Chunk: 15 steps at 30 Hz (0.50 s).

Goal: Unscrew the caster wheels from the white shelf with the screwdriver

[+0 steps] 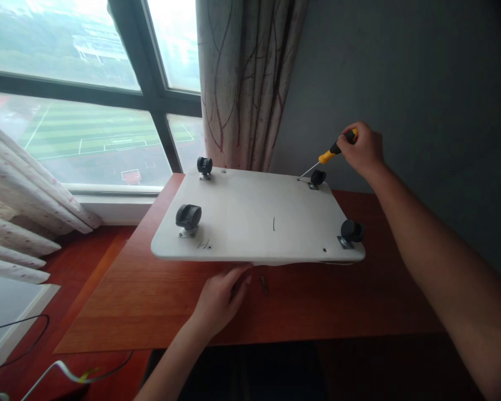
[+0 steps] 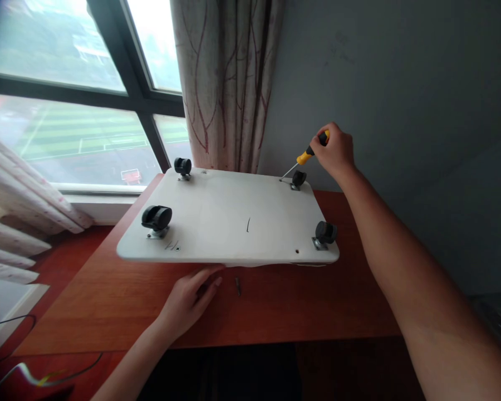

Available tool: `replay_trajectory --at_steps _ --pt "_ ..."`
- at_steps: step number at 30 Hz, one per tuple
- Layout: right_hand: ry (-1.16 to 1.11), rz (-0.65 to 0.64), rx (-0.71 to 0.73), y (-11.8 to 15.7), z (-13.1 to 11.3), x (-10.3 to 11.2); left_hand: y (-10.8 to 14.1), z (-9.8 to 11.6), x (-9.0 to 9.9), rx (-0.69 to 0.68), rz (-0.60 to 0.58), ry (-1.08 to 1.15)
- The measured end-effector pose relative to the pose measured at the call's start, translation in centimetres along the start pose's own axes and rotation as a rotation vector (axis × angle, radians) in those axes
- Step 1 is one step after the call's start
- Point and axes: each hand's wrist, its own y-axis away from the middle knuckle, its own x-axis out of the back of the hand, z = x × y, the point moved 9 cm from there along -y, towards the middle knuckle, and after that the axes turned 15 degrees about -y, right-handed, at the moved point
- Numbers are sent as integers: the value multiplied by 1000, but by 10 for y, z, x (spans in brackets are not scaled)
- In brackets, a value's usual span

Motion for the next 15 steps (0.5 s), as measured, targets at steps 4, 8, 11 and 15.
replay_trajectory --at_steps 4,8,11,15 --pt "9 -9 -3 -8 3 -3 0 -1 0 4 9 3" --pt "23 -40 7 -21 5 -12 0 -1 -1 6 0 -18" --pt "21 -48 28 -29 2 -19 1 0 0 -10 13 -18" --pt "34 -57 5 -32 -1 -25 3 4 4 -52 64 22"
